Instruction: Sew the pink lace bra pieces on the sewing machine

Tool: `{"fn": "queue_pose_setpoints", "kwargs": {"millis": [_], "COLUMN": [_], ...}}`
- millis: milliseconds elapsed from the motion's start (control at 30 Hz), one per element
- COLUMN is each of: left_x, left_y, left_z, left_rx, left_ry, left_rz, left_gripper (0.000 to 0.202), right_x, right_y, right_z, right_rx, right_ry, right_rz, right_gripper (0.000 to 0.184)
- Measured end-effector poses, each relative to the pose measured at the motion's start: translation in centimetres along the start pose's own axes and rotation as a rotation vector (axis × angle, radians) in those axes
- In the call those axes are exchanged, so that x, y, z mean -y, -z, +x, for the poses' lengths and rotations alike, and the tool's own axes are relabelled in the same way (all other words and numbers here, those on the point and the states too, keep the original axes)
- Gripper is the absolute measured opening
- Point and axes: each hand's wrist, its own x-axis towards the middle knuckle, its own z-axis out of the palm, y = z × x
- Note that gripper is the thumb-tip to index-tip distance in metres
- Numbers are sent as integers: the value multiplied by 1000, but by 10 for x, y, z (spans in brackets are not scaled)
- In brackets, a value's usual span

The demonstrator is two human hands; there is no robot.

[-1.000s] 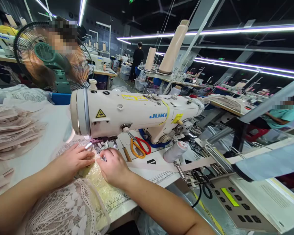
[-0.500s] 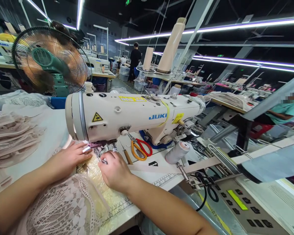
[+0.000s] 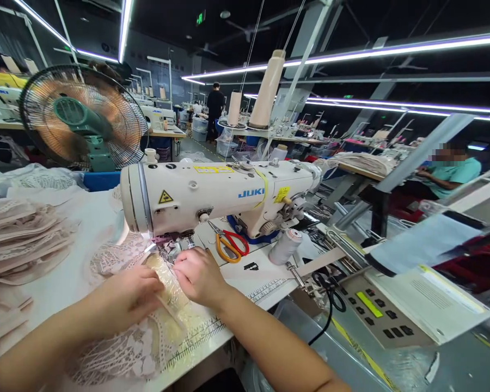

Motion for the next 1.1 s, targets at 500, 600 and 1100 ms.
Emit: {"fn": "queue_pose_setpoints", "kwargs": {"millis": [500, 600, 1100], "left_x": [40, 44, 7], "left_y": [8, 4, 0], "left_z": [-3, -1, 1], "left_rx": [-89, -166, 164], "left_ry": [184, 225, 383], "left_rz": [-646, -632, 298], "left_gripper": [30, 29, 64], "right_x": [53, 71, 49], "right_y": [-2, -16, -1], "right_z": [-61, -51, -22], "right_rx": [79, 206, 569], "right_ry": [-185, -151, -474], "right_rz": [336, 345, -164], "right_gripper": [57, 46, 34]}}
